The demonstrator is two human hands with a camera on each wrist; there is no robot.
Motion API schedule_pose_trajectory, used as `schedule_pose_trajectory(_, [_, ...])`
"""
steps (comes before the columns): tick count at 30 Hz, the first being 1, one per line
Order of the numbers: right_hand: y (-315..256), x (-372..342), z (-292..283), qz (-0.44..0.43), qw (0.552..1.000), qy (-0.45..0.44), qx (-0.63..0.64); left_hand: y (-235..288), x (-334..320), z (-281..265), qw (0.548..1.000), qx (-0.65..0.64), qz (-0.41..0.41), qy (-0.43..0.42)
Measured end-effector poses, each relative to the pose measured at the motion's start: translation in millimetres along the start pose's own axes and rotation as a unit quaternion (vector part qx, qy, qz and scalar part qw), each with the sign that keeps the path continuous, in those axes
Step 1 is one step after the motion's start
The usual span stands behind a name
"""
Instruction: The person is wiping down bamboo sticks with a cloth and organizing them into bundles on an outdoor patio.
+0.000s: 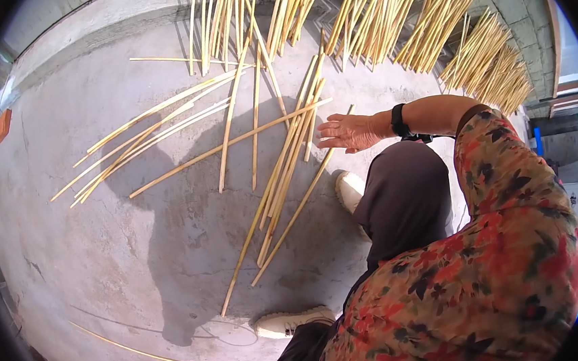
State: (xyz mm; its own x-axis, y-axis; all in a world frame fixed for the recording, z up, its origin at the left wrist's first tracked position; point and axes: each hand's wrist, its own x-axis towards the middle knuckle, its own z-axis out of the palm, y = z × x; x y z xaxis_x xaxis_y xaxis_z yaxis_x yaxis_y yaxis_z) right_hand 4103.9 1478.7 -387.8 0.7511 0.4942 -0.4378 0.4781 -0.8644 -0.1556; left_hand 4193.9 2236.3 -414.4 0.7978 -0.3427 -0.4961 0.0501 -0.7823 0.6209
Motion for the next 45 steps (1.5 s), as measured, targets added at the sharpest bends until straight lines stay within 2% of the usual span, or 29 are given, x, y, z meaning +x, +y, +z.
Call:
schedule_pose_trajectory(1, [-8,5,11,-0.009,1.000,0.012,-0.006,24,11,-11,0.972,-0.195,-0.113,0.069])
schedule_pose_trajectory(2, [-14,13,20,-0.016,0.999,0.025,-0.015,49,24,-20,0.889,-0.383,-0.215,0.134])
schedule_pose_trajectory(3, [-19,19,30,-0.028,0.999,0.041,0.002,78,34,-32,0.945,-0.295,-0.111,0.087])
schedule_pose_trajectory(4, [-24,26,41,-0.041,0.997,0.057,0.018,109,43,-45,0.979,-0.199,-0.006,0.038])
schedule_pose_trajectory(5, [-26,33,52,-0.045,0.996,0.075,-0.010,140,59,-52,0.958,-0.278,-0.035,0.064])
schedule_pose_trajectory(6, [-25,38,59,-0.047,0.994,0.093,-0.042,163,71,-57,0.959,-0.273,-0.021,0.066])
schedule_pose_trajectory(7, [-27,40,43,-0.040,0.997,0.068,-0.003,184,81,-62,0.991,-0.117,0.011,0.067])
schedule_pose_trajectory(8, [-22,48,46,-0.031,0.996,0.078,-0.009,204,95,-65,0.996,0.042,0.041,0.069])
schedule_pose_trajectory(9, [-16,55,52,-0.030,0.991,0.122,-0.046,230,103,-53,0.988,0.011,0.118,0.099])
schedule_pose_trajectory(10, [-9,59,51,-0.028,0.982,0.166,-0.085,247,114,-44,0.986,0.017,0.129,0.101])
schedule_pose_trajectory(11, [-3,61,50,-0.029,0.980,0.187,-0.067,261,125,-37,0.983,-0.144,0.079,0.076])
schedule_pose_trajectory(12, [2,63,45,-0.024,0.978,0.196,-0.069,297,130,-27,0.952,-0.300,0.024,0.048])
schedule_pose_trajectory(13, [7,66,41,-0.021,0.981,0.185,-0.063,336,139,-8,0.928,-0.365,0.070,0.001])
schedule_pose_trajectory(14, [11,70,38,-0.019,0.983,0.173,-0.055,358,142,0,0.930,-0.360,0.073,0.004])
schedule_pose_trajectory(17, [16,73,37,-0.036,0.984,0.173,-0.003,395,146,14,0.934,-0.336,0.098,-0.066])
schedule_pose_trajectory(19, [10,71,32,-0.062,0.981,0.185,0.013,409,148,24,0.935,-0.330,0.099,-0.087])
schedule_pose_trajectory(21, [2,66,29,-0.068,0.989,0.120,0.049,417,153,33,0.932,-0.325,0.096,-0.127])
schedule_pose_trajectory(22, [-1,66,27,-0.076,0.989,0.121,0.049,419,155,38,0.933,-0.325,0.091,-0.121])
schedule_pose_trajectory(24, [-13,64,29,-0.079,0.992,0.036,0.090,426,158,50,0.933,-0.327,0.069,-0.133])
schedule_pose_trajectory(25, [-20,61,34,-0.085,0.991,0.036,0.094,428,159,57,0.934,-0.328,0.060,-0.131])
schedule_pose_trajectory(27, [-31,51,47,-0.106,0.985,0.101,0.090,426,161,69,0.936,-0.320,0.061,-0.133])
schedule_pose_trajectory(28, [-36,47,53,-0.109,0.985,0.099,0.092,424,162,75,0.937,-0.312,0.068,-0.141])
schedule_pose_trajectory(31, [-46,43,71,-0.100,0.975,0.195,0.039,412,164,89,0.941,-0.302,0.033,-0.150])
schedule_pose_trajectory(34, [-47,49,76,-0.111,0.980,0.155,0.056,399,163,100,0.940,-0.302,0.007,-0.159])
schedule_pose_trajectory(37, [-43,59,73,-0.123,0.978,0.159,0.049,394,160,108,0.928,-0.333,-0.032,-0.162])
schedule_pose_trajectory(38, [-43,64,71,-0.120,0.979,0.161,0.040,392,160,109,0.929,-0.334,-0.023,-0.160])
schedule_pose_trajectory(40, [-42,70,68,-0.099,0.989,0.105,0.044,389,160,112,0.924,-0.349,-0.014,-0.157])
schedule_pose_trajectory(42, [-43,71,75,-0.095,0.986,0.127,0.049,390,159,111,0.926,-0.345,0.002,-0.155])
schedule_pose_trajectory(45, [-39,68,70,-0.072,0.981,0.150,0.098,389,160,107,0.926,-0.351,0.076,-0.114])
